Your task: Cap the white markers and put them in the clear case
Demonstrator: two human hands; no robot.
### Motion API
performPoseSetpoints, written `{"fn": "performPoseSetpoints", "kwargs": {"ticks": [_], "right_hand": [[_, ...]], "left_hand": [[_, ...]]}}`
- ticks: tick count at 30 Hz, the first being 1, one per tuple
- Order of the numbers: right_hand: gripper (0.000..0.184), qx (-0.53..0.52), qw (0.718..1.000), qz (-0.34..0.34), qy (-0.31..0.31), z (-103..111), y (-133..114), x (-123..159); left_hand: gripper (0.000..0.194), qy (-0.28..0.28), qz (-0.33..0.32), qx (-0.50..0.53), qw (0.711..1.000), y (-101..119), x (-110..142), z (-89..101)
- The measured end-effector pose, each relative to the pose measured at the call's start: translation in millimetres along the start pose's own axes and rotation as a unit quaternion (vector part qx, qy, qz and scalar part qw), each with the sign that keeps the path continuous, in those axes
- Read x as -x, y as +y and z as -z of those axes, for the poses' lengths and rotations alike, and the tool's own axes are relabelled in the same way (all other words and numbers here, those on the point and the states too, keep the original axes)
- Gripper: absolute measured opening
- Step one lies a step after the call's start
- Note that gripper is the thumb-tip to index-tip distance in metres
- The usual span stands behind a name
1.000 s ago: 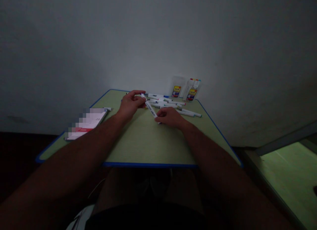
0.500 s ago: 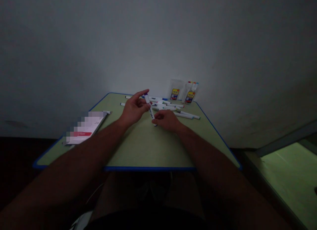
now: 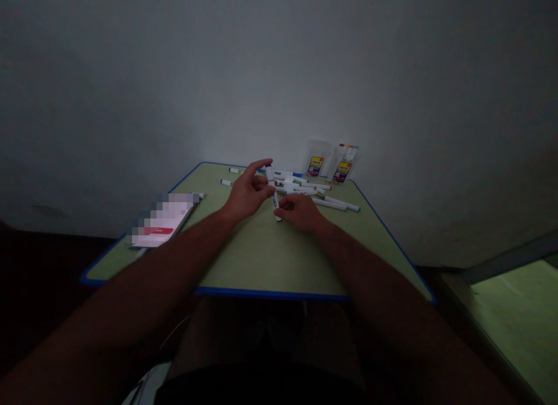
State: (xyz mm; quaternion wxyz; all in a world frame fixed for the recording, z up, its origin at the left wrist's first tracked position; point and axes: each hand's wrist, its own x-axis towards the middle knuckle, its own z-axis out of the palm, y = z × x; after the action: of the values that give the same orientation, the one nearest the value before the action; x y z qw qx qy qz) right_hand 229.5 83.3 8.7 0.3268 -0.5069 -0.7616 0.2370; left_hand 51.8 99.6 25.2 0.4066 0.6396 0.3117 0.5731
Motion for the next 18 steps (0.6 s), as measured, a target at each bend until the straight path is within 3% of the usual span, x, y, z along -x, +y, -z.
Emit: {"fn": "performPoseSetpoints", "kwargs": {"ticks": [5,18], "right_hand": [[0.008,-0.016,1.0,0.0,0.027,-0.5,0.5,-1.2],[0.007,-0.038,0.999,-0.019,0.02,1.4,-4.9,-0.8]], "left_hand": [[0.077,0.015,0.015,0.03,0.999,1.6,-1.1,-1.4],[0.078,0.035,0.059,0.099,0.993,-3.6,-0.6,-7.2]]}}
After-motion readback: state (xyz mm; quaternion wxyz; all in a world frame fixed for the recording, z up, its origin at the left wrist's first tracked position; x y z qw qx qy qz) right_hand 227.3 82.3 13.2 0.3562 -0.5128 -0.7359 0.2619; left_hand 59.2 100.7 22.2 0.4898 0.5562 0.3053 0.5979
